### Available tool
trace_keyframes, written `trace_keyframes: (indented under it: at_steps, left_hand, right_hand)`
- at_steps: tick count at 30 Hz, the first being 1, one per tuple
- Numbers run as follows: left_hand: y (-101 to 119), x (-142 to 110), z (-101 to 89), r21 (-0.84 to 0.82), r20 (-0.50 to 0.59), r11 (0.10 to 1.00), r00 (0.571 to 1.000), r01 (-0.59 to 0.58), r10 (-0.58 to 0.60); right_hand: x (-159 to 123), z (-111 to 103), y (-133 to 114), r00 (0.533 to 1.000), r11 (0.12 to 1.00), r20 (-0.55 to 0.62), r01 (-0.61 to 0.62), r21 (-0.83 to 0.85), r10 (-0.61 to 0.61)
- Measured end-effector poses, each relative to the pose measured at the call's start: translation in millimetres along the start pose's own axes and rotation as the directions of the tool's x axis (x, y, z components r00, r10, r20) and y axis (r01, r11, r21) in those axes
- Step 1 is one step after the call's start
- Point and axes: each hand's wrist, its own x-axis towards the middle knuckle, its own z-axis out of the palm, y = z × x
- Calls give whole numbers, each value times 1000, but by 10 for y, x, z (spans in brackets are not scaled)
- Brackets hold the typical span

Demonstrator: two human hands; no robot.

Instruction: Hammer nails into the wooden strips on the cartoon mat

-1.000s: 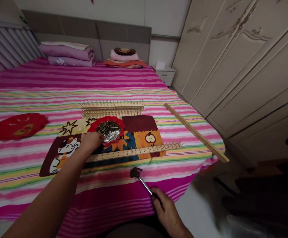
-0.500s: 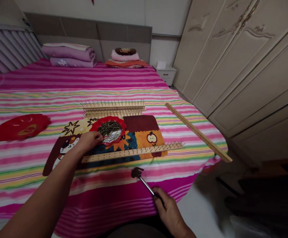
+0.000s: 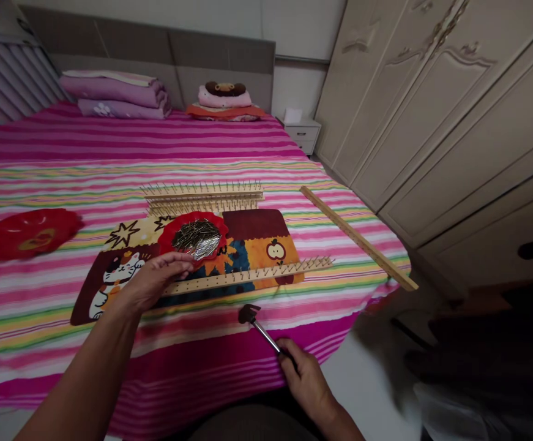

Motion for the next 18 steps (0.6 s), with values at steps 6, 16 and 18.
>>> trace_keyframes:
  at_steps: [6,16,18]
  left_hand:
    - [-127,-53,66,-124,40,987,995,98,-94]
    - [-231,-166,305,-154,164,961,965,232,-207]
    - [-252,-189,334,-177,185,954,960,241,-208]
  right_hand:
    - [-7,18,46,1000,999,0,-18,26,18]
    - [-4,24,37,1000,999,3,-7,-36,7]
    - [-4,18,29,1000,1000,3,-6,-30,6]
